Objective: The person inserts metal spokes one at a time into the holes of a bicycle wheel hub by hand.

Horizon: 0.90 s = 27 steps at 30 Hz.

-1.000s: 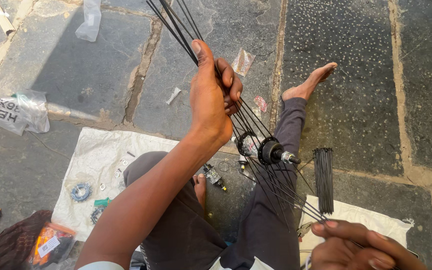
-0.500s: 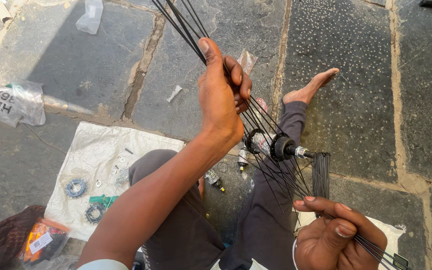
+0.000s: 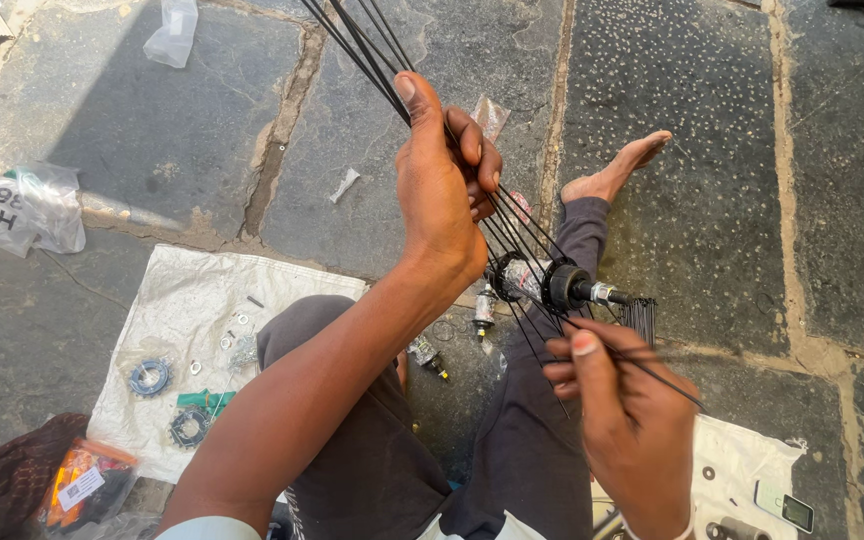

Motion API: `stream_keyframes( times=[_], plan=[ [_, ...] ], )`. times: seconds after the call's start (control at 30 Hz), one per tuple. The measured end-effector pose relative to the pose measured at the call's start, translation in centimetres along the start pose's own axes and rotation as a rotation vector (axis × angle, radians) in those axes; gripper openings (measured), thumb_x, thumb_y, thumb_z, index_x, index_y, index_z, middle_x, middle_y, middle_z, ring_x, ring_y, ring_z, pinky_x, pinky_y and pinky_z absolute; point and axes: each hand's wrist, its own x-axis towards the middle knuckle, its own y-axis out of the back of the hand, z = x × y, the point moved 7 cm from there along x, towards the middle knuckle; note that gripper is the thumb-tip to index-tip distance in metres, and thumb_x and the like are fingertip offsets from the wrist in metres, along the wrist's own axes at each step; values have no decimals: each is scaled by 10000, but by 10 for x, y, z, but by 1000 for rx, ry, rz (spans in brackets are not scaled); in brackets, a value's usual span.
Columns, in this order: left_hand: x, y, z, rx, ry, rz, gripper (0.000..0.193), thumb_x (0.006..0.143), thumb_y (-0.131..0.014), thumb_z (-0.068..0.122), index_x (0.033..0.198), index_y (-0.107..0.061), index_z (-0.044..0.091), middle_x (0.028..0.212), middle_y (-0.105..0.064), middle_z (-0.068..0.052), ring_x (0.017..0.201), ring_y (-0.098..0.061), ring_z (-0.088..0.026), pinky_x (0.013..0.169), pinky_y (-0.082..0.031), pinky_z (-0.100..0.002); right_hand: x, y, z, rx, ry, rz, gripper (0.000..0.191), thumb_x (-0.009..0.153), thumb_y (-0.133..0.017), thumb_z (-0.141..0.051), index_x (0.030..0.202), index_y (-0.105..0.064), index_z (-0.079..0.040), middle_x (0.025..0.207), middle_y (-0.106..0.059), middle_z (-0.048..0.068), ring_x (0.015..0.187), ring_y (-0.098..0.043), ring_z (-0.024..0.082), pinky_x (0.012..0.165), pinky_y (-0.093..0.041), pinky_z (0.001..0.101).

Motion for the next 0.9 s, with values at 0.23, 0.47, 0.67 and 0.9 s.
stream_keyframes(
  times=[0.23, 0.47, 0.67, 0.9],
  plan=[
    [1, 2, 2, 0, -22, 1, 648, 962, -322, 756, 742, -454, 160, 580, -466, -4, 442, -318, -55, 362, -218, -237, -11, 10, -27, -220, 15, -73, 277, 990, -562, -167, 1140, -681, 33, 893, -806, 162, 824, -825, 248, 704, -664, 324],
    [4, 1, 4, -23, -48, -12, 648, 958, -331, 760, 750, -454, 158, 589, -472, -7, 444, -310, -53, 363, -216, -242, -57, 75, -4, 12, 345, 498, 348, 1184, -494, -259, 1318, -418, 53, 857, -638, 218, 859, -755, 295, 798, -647, 389],
    [1, -1, 3, -28, -20, 17, 654, 951, -330, 761, 741, -449, 154, 576, -468, -9, 433, -331, -61, 356, -223, -245, -59, 53, 0, -36, 405, 515, 316, 1241, -461, -209, 1266, -364, 91, 883, -646, 262, 877, -752, 313, 828, -680, 403],
    [2, -1, 4, 12, -55, 0, 645, 973, -306, 750, 749, -447, 162, 581, -462, 3, 445, -327, -52, 364, -227, -234, -45, 40, -13, -33, 377, 447, 360, 1211, -475, -245, 1244, -384, 101, 873, -668, 282, 817, -760, 309, 796, -673, 399]
  ],
)
